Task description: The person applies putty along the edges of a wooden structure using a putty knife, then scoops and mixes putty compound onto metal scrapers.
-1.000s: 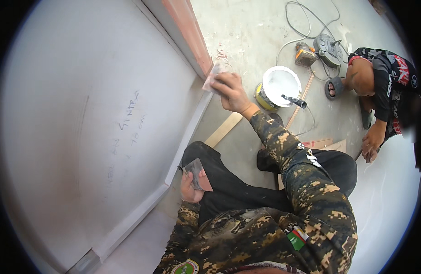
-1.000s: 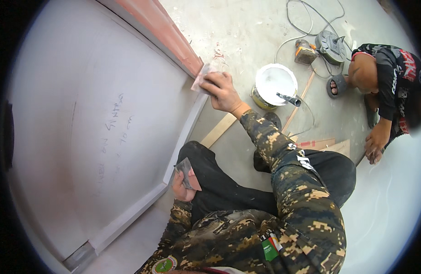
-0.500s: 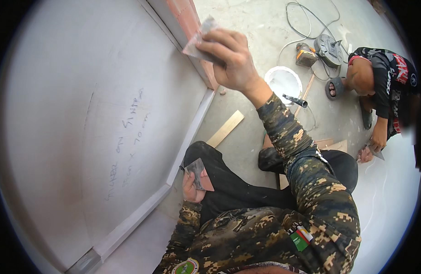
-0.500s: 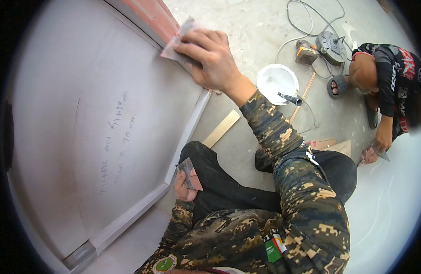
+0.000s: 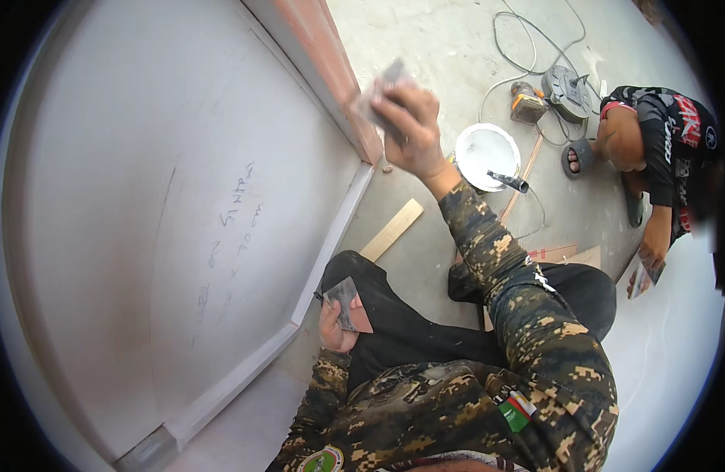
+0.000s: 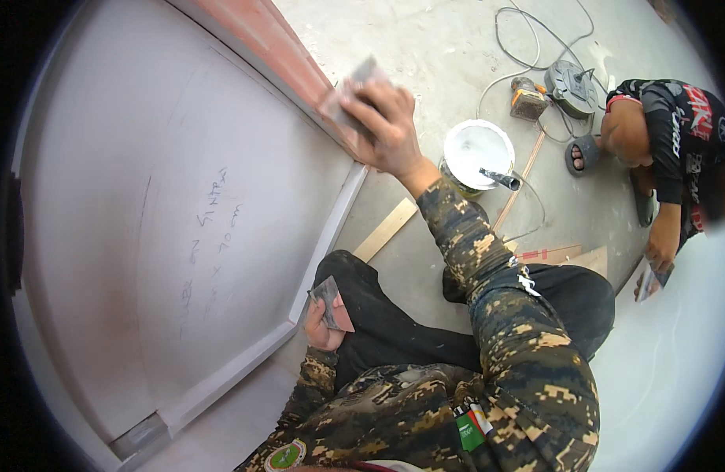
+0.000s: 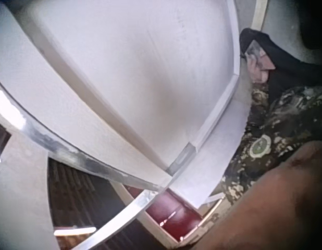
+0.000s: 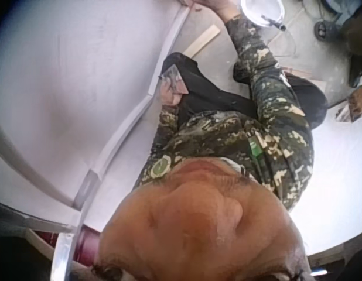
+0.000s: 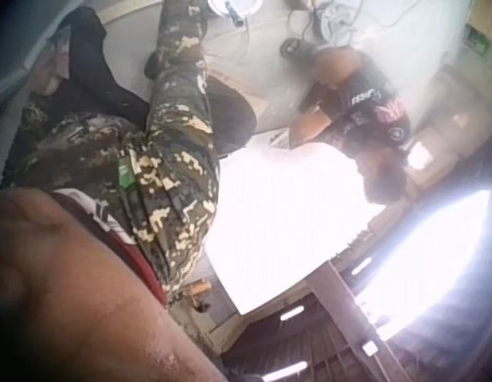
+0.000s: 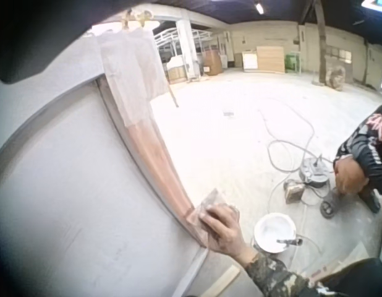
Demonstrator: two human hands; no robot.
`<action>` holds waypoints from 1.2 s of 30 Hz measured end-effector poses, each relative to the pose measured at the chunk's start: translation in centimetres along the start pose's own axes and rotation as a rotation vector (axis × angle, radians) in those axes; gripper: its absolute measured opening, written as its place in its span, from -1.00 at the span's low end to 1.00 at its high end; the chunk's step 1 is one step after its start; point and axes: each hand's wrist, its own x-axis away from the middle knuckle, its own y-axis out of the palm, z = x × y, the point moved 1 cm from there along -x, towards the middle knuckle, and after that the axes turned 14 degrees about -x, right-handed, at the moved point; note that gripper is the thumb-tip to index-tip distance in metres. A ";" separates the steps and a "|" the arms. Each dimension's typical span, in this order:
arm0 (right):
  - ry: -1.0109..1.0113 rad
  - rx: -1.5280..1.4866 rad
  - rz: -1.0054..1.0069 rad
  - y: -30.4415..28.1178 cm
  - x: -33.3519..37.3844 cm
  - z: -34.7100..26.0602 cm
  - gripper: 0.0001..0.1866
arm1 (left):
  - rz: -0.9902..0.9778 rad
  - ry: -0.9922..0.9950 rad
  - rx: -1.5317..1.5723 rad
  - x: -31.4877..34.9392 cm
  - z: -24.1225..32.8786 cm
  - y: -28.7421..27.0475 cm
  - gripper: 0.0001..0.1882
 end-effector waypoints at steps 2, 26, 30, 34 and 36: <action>-0.101 0.037 0.112 -0.8 -6.1 -2.4 -0.45 | 0.135 -0.067 -0.026 0.3 0.7 1.3 -0.73; -0.256 -0.180 -0.061 -5.0 -23.7 -12.2 -0.66 | 0.045 -0.002 0.049 4.6 1.7 0.6 -0.65; -0.249 -0.046 -0.018 -3.2 -19.5 -9.0 -0.63 | 0.076 -0.058 0.057 3.8 2.1 0.9 -0.64; -0.157 -0.053 -0.068 -1.4 -14.0 -7.8 -0.61 | 0.113 -0.042 0.033 3.4 2.3 0.9 -0.66; -0.114 -0.062 -0.082 -0.9 -11.5 -7.0 -0.60 | 0.142 -0.054 0.023 3.2 2.4 1.0 -0.69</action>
